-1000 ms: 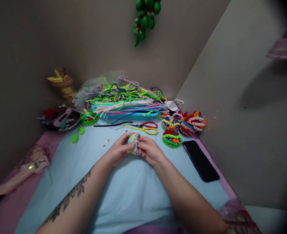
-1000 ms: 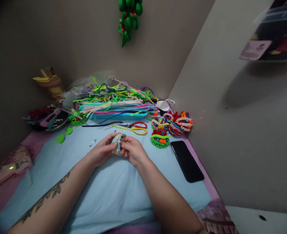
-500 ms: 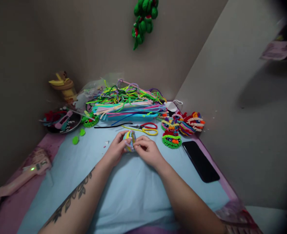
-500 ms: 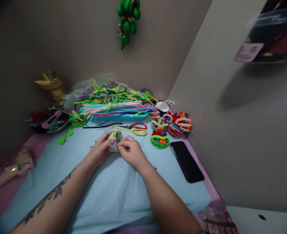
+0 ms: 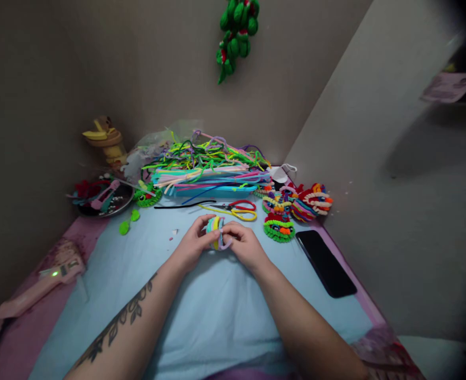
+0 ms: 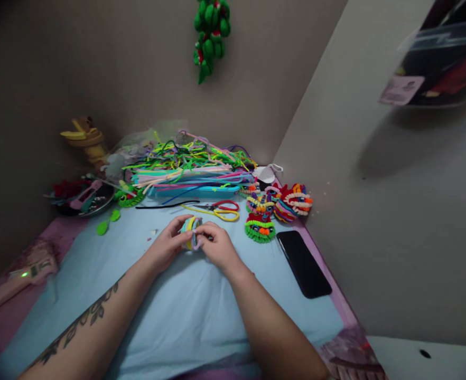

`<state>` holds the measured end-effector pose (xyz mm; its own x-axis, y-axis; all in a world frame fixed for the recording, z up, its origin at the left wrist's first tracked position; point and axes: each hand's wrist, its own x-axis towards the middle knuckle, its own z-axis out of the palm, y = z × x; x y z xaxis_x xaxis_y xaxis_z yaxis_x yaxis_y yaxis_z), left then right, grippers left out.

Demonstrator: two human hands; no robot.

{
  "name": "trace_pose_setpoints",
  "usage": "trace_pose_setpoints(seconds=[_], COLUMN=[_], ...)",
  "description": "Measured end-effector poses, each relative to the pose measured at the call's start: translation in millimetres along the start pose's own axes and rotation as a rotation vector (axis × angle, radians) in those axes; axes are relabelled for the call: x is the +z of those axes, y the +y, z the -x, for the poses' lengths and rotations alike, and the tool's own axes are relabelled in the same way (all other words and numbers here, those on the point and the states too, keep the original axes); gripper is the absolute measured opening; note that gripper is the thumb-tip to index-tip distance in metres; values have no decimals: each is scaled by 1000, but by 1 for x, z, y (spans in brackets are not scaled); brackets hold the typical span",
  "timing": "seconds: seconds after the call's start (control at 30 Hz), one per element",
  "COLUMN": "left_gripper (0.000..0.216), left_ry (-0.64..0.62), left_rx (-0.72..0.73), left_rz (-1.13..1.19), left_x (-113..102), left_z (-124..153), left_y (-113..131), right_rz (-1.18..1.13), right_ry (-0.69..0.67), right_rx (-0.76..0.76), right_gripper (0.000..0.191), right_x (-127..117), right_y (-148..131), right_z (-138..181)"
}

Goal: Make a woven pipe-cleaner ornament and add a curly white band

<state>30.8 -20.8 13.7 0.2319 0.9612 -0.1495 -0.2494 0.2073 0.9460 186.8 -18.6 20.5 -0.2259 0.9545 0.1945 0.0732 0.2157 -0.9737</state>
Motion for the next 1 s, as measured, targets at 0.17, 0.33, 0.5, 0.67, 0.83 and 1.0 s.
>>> trace_pose_setpoints(seconds=[0.17,0.33,0.5,0.67,0.83,1.0], left_gripper=[52,53,59,57,66,70], left_ry=[9,-19,38,75,61,50], left_rx=[35,113,141,168,163,152], left_rz=[-16,-47,-134,-185,-229,-281], left_x=[0,1,0,-3,0,1], left_z=[-1,-3,-4,-6,-4,-3], left_y=[-1,0,-4,-8,-6,-6], right_rz=[-124,-252,-359,-362,-309,-278], right_ry=[-23,40,41,99,156,171], right_rx=[112,145,202,238,245,257], right_gripper=[14,21,31,29,23,18], right_x=[-1,2,6,7,7,9], right_y=[-4,3,8,5,5,7], right_z=[-2,-1,0,-2,-3,-2])
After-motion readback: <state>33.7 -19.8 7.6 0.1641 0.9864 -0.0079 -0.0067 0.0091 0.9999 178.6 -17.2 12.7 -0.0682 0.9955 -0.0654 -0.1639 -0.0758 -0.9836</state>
